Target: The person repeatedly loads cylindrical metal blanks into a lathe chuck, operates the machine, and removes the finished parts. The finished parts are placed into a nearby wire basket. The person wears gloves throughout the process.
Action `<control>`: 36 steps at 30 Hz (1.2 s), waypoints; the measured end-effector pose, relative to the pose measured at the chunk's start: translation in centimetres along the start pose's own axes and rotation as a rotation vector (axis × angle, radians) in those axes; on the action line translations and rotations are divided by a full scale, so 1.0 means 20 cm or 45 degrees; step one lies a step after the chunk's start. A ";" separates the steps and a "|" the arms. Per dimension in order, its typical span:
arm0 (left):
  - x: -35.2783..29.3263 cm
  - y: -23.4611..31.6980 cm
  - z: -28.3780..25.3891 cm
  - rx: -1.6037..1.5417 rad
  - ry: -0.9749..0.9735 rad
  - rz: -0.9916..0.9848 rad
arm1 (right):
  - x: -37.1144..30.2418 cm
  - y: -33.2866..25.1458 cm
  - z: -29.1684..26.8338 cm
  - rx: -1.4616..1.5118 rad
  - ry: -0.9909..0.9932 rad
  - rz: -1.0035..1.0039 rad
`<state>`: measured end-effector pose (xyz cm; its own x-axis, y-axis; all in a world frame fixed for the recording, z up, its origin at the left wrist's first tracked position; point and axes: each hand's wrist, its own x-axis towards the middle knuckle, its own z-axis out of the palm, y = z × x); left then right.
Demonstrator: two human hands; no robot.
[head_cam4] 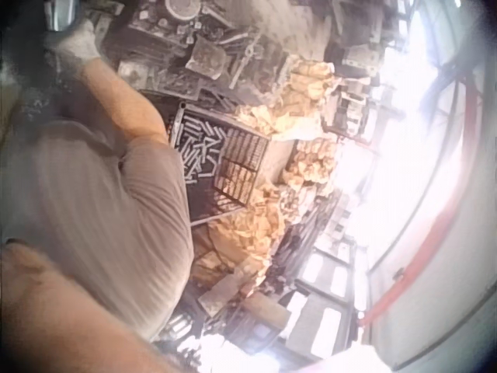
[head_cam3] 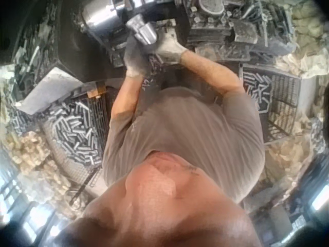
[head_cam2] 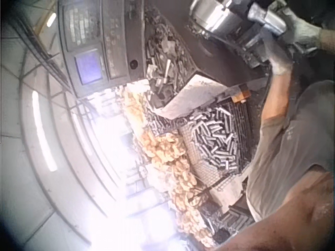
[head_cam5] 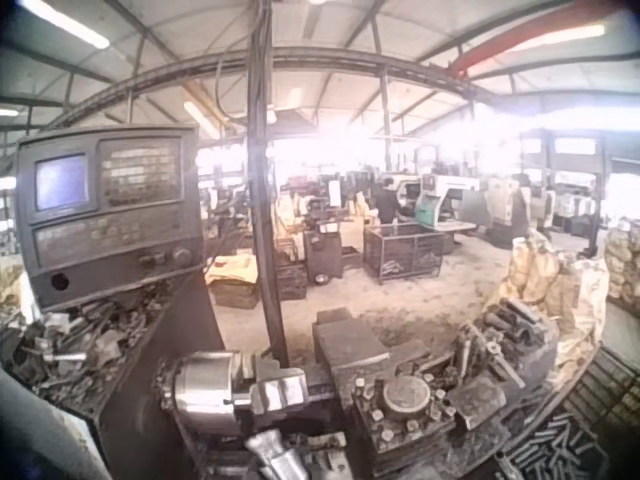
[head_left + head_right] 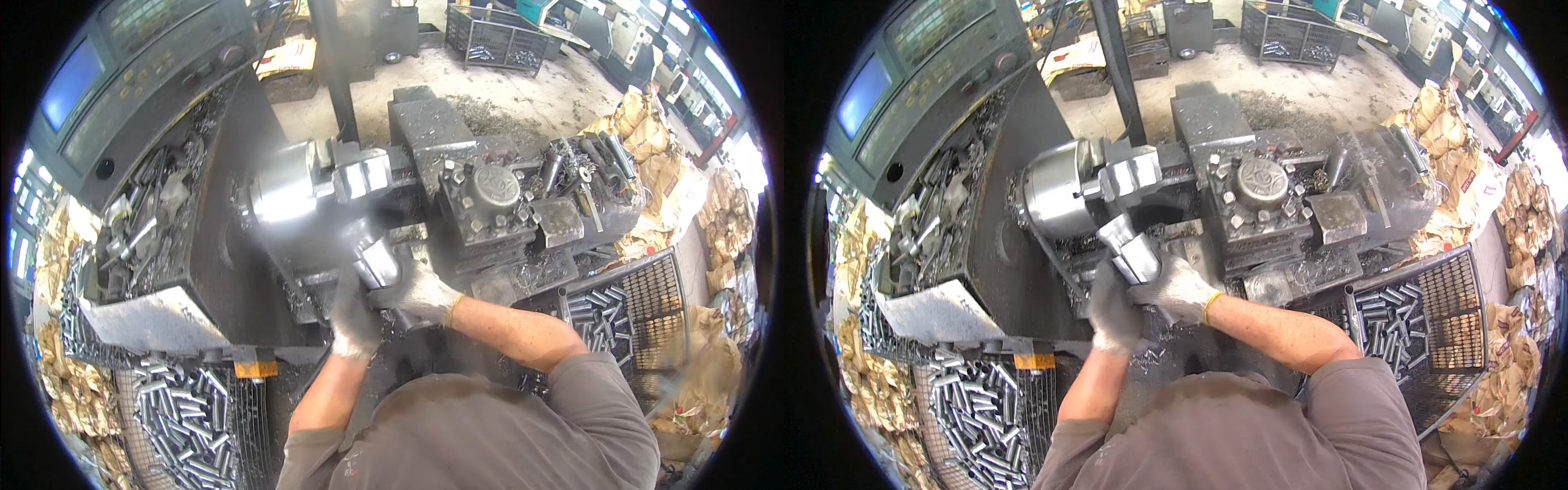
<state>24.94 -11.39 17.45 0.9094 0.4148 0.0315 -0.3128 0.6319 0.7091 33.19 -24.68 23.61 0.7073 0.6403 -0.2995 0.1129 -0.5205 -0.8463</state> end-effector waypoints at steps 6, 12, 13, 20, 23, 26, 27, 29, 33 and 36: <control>0.51 0.49 0.02 2.483 -0.051 0.720 | 0.10 -0.34 -0.58 -0.238 0.057 -0.668; 0.94 0.68 0.18 2.930 -0.230 0.462 | 0.78 -0.18 -1.05 -1.957 0.400 -0.842; 1.00 0.70 0.24 2.904 -0.285 0.254 | 0.88 -0.09 -1.04 -1.974 0.298 -0.733; 0.41 0.42 0.07 2.261 0.003 0.738 | 1.27 0.28 -1.12 -1.385 -0.378 -0.544; -0.17 0.13 -0.20 1.760 0.380 0.041 | 1.33 0.27 -1.06 -1.232 -0.515 -0.520; -0.62 -0.17 -0.65 1.785 0.541 -0.092 | 1.25 0.20 -1.10 -1.096 -0.549 -0.551; -0.78 -0.26 -0.82 1.287 0.672 -0.206 | 1.22 0.14 -1.04 -1.057 -0.542 -0.480; -1.00 -0.28 -0.99 1.402 0.941 -0.251 | 1.18 0.02 -0.93 -1.061 -0.558 -0.416; -0.96 -0.13 -1.10 0.644 1.436 0.159 | 1.34 0.15 -0.80 -1.223 -0.474 -0.585; -0.99 0.05 -1.16 0.306 1.525 0.375 | 1.20 -0.05 -0.85 -1.108 -0.453 -0.600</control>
<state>0.23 -3.79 1.20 -0.0453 0.9324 -0.3585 -0.2889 0.3313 0.8982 61.99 -18.42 24.69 0.2317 0.9390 -0.2539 0.8853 -0.3118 -0.3450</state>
